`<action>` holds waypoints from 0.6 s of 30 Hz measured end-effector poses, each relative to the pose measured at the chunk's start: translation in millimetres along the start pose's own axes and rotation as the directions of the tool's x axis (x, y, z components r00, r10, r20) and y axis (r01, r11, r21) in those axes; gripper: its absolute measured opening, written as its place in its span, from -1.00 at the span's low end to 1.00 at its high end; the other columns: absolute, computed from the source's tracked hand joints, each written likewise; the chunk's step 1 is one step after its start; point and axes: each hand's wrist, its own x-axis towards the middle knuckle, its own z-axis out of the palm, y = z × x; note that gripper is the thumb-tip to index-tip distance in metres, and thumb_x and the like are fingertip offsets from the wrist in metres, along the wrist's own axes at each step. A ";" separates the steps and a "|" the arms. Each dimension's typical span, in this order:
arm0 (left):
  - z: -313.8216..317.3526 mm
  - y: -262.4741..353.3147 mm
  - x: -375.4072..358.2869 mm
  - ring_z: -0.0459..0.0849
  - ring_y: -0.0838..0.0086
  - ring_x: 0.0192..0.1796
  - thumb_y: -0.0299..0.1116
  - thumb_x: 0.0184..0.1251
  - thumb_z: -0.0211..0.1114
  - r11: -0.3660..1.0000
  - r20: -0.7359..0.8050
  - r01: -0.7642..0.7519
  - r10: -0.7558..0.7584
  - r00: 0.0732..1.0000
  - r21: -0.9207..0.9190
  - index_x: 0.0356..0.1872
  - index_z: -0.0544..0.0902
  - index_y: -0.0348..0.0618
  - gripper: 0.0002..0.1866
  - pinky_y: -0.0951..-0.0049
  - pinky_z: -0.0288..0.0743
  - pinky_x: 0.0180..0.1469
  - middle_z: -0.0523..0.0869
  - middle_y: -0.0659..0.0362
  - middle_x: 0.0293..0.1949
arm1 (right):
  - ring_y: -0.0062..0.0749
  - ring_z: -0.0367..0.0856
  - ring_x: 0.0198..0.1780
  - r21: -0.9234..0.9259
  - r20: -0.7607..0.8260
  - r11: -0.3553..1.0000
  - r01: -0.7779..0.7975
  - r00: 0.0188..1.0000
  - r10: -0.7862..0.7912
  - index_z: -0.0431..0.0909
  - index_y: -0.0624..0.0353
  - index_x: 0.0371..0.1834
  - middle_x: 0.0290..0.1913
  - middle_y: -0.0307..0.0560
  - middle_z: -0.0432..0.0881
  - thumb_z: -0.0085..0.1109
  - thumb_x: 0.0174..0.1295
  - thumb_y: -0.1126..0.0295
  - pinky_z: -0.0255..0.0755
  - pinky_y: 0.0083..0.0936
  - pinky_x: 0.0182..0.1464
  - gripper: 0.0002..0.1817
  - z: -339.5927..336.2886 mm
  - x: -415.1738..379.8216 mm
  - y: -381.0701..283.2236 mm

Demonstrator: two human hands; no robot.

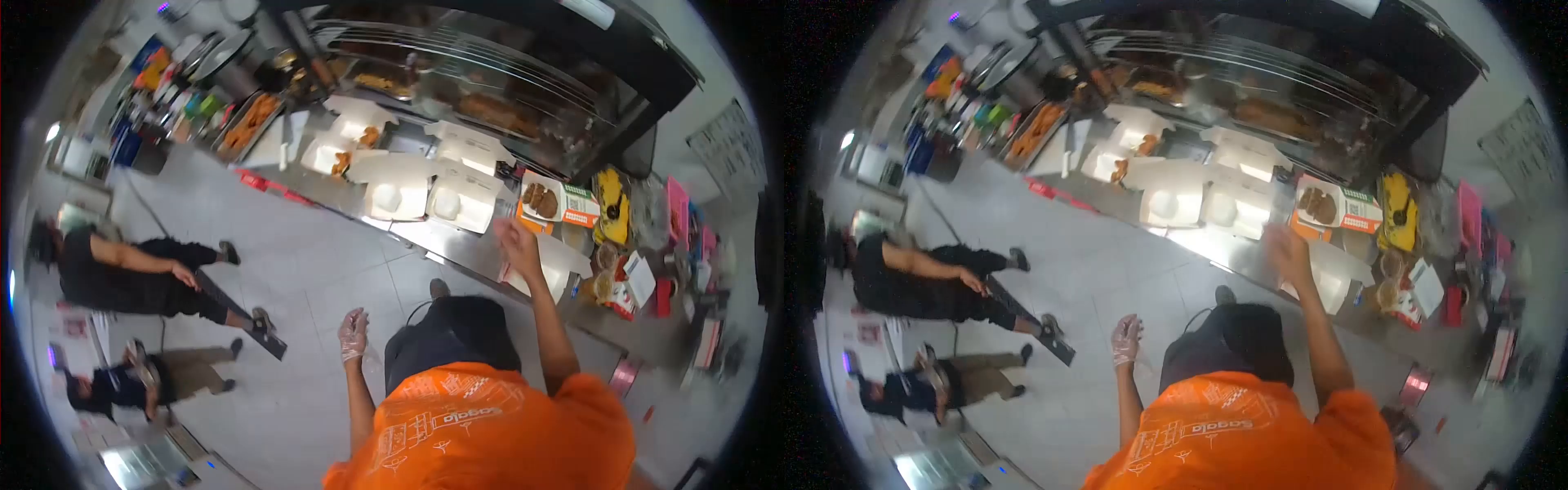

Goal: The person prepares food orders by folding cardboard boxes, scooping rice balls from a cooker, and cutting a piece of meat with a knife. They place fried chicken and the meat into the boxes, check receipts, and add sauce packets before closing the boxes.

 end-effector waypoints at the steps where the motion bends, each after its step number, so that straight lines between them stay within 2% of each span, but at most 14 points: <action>1: 1.8 33.4 19.6 0.69 0.47 -0.22 -0.25 0.39 0.24 0.994 0.010 -0.099 0.099 0.995 0.036 0.09 0.58 -0.22 -0.65 0.47 0.55 -0.18 0.73 0.14 -0.17 | -0.47 0.60 -0.16 -0.295 -0.122 0.947 0.124 0.978 -0.166 0.52 0.30 0.05 -0.10 -0.11 0.65 0.07 0.38 0.46 0.48 -0.56 -0.09 -0.76 7.4 35.5 -4.1; 2: 1.8 66.2 34.0 0.71 0.43 -0.20 -0.25 0.40 0.25 0.988 -0.008 -0.137 0.137 0.991 -0.074 0.10 0.57 -0.23 -0.64 0.44 0.59 -0.21 0.73 0.11 -0.16 | -0.33 0.57 -0.05 -0.310 -0.312 0.947 0.082 0.932 -0.183 0.50 0.28 0.10 -0.01 0.00 0.60 0.13 0.32 0.44 0.47 -0.46 -0.03 -0.69 -11.9 63.5 -11.6; 3: 1.2 88.4 51.8 0.71 0.43 -0.20 -0.25 0.40 0.25 0.987 0.043 -0.146 0.149 0.988 -0.072 0.10 0.57 -0.23 -0.64 0.44 0.59 -0.21 0.73 0.11 -0.16 | -0.19 0.54 0.06 -0.307 -0.497 0.951 0.036 0.846 -0.192 0.47 0.25 0.16 0.08 0.12 0.54 0.19 0.27 0.42 0.47 -0.36 0.03 -0.61 -27.2 92.3 -46.2; 4: -4.4 105.1 69.2 0.71 0.41 -0.18 -0.24 0.39 0.25 0.983 0.007 -0.153 0.154 0.988 -0.097 0.10 0.57 -0.24 -0.63 0.43 0.61 -0.21 0.73 0.10 -0.15 | -0.05 0.51 0.17 -0.288 -0.656 0.957 -0.005 0.730 -0.194 0.44 0.22 0.21 0.16 0.24 0.49 0.25 0.22 0.41 0.47 -0.26 0.09 -0.53 -42.6 120.8 -81.3; 5: -10.9 113.7 87.5 0.72 0.39 -0.17 -0.24 0.39 0.25 0.981 -0.032 -0.155 0.152 0.988 -0.119 0.10 0.57 -0.24 -0.63 0.43 0.63 -0.22 0.72 0.09 -0.13 | -0.10 0.50 0.17 -0.232 -0.824 0.957 0.175 0.487 -0.289 0.40 0.23 0.25 0.19 0.18 0.47 0.26 0.21 0.42 0.49 -0.30 0.07 -0.48 -61.2 147.6 -81.7; 7: -15.6 117.3 133.1 0.72 0.37 -0.16 -0.20 0.38 0.28 0.984 0.024 -0.089 0.094 0.995 -0.156 0.11 0.57 -0.24 -0.60 0.44 0.64 -0.21 0.72 0.08 -0.11 | -0.18 0.51 0.15 -0.362 -0.847 0.928 0.082 0.386 -0.365 0.33 0.24 0.30 0.19 0.08 0.42 0.29 0.18 0.45 0.50 -0.38 0.06 -0.40 -89.2 180.3 -67.1; 9: -16.3 121.2 172.8 0.71 0.37 -0.15 -0.16 0.35 0.31 0.988 0.117 -0.009 0.027 0.993 -0.152 0.12 0.57 -0.24 -0.56 0.40 0.64 -0.20 0.71 0.06 -0.08 | -0.14 0.50 0.14 -0.358 -0.886 0.934 0.003 0.315 -0.341 0.33 0.25 0.29 0.19 0.12 0.38 0.30 0.15 0.47 0.52 -0.37 0.07 -0.39 -75.1 189.7 -80.2; 10: -16.3 124.8 189.7 0.71 0.37 -0.15 -0.16 0.35 0.31 0.991 0.158 -0.004 0.026 0.987 -0.137 0.12 0.57 -0.24 -0.56 0.40 0.64 -0.20 0.71 0.06 -0.08 | -0.10 0.50 0.15 -0.401 -0.869 0.914 -0.060 0.342 -0.359 0.34 0.26 0.27 0.20 0.16 0.34 0.29 0.12 0.52 0.54 -0.35 0.08 -0.40 -74.0 190.4 -78.8; 11: -16.7 132.6 210.1 0.70 0.38 -0.13 -0.16 0.36 0.30 0.994 0.228 -0.038 0.061 0.972 -0.107 0.13 0.56 -0.25 -0.55 0.41 0.63 -0.19 0.70 0.05 -0.06 | -0.10 0.50 0.15 -0.401 -0.882 0.912 -0.090 0.308 -0.357 0.34 0.26 0.27 0.20 0.16 0.34 0.29 0.12 0.52 0.54 -0.35 0.08 -0.40 -67.3 192.3 -80.5; 14: -4.0 176.1 263.2 0.69 0.41 -0.11 -0.23 0.40 0.27 0.989 0.400 -0.116 0.143 0.905 -0.091 0.14 0.56 -0.26 -0.60 0.45 0.59 -0.13 0.70 0.06 -0.05 | -0.10 0.51 0.13 -0.414 -0.886 0.908 -0.062 0.254 -0.387 0.35 0.23 0.26 0.16 0.16 0.39 0.26 0.08 0.56 0.52 -0.34 0.11 -0.40 -49.7 204.2 -85.5; 15: 3.7 196.1 271.0 0.68 0.44 -0.10 -0.30 0.43 0.24 0.983 0.452 -0.142 0.181 0.873 -0.119 0.13 0.56 -0.27 -0.65 0.48 0.56 -0.10 0.71 0.08 -0.05 | -0.11 0.51 0.13 -0.366 -0.901 0.931 0.018 0.244 -0.359 0.37 0.21 0.25 0.14 0.15 0.41 0.24 0.08 0.55 0.50 -0.33 0.12 -0.42 -46.9 210.7 -86.7; 16: 8.9 226.5 275.0 0.68 0.43 -0.05 -0.30 0.44 0.23 0.977 0.543 -0.205 0.201 0.815 -0.053 0.14 0.55 -0.29 -0.64 0.48 0.56 -0.04 0.69 0.07 -0.01 | -0.12 0.51 0.12 -0.309 -0.917 0.946 0.094 0.234 -0.323 0.38 0.20 0.23 0.12 0.13 0.44 0.22 0.09 0.53 0.49 -0.32 0.13 -0.44 -43.4 213.1 -83.7; 17: 15.8 238.9 283.7 0.67 0.42 -0.03 -0.30 0.44 0.24 0.979 0.587 -0.184 0.201 0.784 -0.090 0.13 0.55 -0.29 -0.64 0.46 0.56 -0.01 0.69 0.07 -0.01 | -0.15 0.52 0.13 -0.395 -0.901 0.909 -0.137 0.253 -0.353 0.42 0.19 0.21 0.10 0.09 0.47 0.20 0.11 0.47 0.47 -0.31 0.15 -0.49 -43.1 211.8 -78.7; 18: 24.8 249.3 290.6 0.67 0.42 -0.02 -0.29 0.43 0.24 0.979 0.628 -0.158 0.202 0.752 -0.125 0.13 0.54 -0.29 -0.64 0.45 0.56 0.01 0.68 0.07 0.00 | -0.18 0.52 0.14 -0.324 -0.921 0.938 -0.122 0.267 -0.283 0.45 0.21 0.18 0.13 0.08 0.47 0.18 0.12 0.45 0.47 -0.32 0.14 -0.52 -31.6 210.9 -92.5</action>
